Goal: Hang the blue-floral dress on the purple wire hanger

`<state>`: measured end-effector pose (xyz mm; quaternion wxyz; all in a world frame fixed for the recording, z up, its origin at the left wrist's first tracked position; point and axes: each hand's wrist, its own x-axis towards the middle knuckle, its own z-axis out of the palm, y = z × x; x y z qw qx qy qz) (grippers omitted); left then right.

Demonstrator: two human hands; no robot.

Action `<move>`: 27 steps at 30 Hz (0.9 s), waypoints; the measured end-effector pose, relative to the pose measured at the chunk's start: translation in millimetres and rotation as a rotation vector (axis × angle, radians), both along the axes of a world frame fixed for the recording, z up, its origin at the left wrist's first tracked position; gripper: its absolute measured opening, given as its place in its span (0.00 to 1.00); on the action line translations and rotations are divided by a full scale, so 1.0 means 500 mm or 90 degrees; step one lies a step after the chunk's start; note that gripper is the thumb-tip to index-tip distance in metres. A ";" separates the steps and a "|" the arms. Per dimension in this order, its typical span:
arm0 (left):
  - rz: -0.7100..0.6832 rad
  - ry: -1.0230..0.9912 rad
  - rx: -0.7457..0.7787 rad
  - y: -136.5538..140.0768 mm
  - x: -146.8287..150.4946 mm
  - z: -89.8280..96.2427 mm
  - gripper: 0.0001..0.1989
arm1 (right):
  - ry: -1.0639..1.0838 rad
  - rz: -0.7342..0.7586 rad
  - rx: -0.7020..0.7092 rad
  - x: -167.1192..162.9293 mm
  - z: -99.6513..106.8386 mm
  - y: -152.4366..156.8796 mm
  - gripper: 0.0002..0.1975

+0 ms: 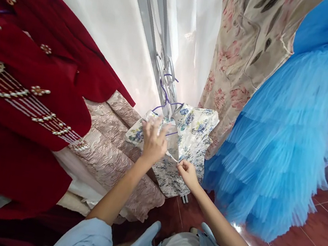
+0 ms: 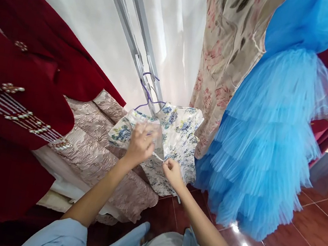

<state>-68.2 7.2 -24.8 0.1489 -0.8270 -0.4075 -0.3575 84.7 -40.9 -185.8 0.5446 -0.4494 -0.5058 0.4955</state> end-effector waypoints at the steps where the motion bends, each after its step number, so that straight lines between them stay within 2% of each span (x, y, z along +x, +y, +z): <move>1: -0.064 0.067 -0.044 -0.011 0.006 -0.006 0.24 | 0.004 -0.001 0.004 -0.001 0.003 -0.002 0.07; 3: -0.151 0.218 -0.160 -0.031 0.012 -0.018 0.17 | -0.002 -0.009 0.013 0.002 0.006 -0.004 0.08; 6: -0.116 0.350 -0.295 -0.047 0.002 -0.035 0.11 | -0.053 -0.030 0.014 0.005 -0.003 -0.001 0.08; 8: -0.121 0.355 -0.315 -0.050 -0.009 -0.036 0.12 | -0.114 -0.049 -0.004 -0.001 -0.022 0.003 0.08; 11: -0.172 0.274 -0.253 -0.051 -0.024 -0.017 0.11 | -0.190 -0.086 -0.063 -0.015 -0.065 0.004 0.11; 14: -0.164 0.222 -0.155 -0.048 -0.050 0.025 0.09 | -0.194 -0.090 -0.103 -0.022 -0.107 -0.012 0.13; 17: -0.152 0.189 -0.027 -0.031 -0.110 0.070 0.12 | -0.169 -0.060 -0.105 -0.021 -0.129 -0.039 0.13; 19: -0.147 0.141 0.033 -0.007 -0.169 0.086 0.16 | -0.117 -0.014 -0.090 -0.024 -0.129 -0.055 0.15; 21: -0.110 -0.019 0.032 0.024 -0.233 0.085 0.21 | -0.043 0.043 -0.068 -0.034 -0.119 -0.065 0.16; 24: -0.003 -0.479 -0.011 0.069 -0.310 0.054 0.31 | 0.025 0.106 -0.058 -0.054 -0.099 -0.072 0.16; 25: 0.025 -0.599 -0.026 0.078 -0.322 0.038 0.32 | 0.029 0.118 -0.060 -0.059 -0.094 -0.074 0.16; 27: 0.056 -0.713 -0.072 0.079 -0.319 -0.006 0.30 | 0.022 0.123 -0.059 -0.064 -0.088 -0.079 0.16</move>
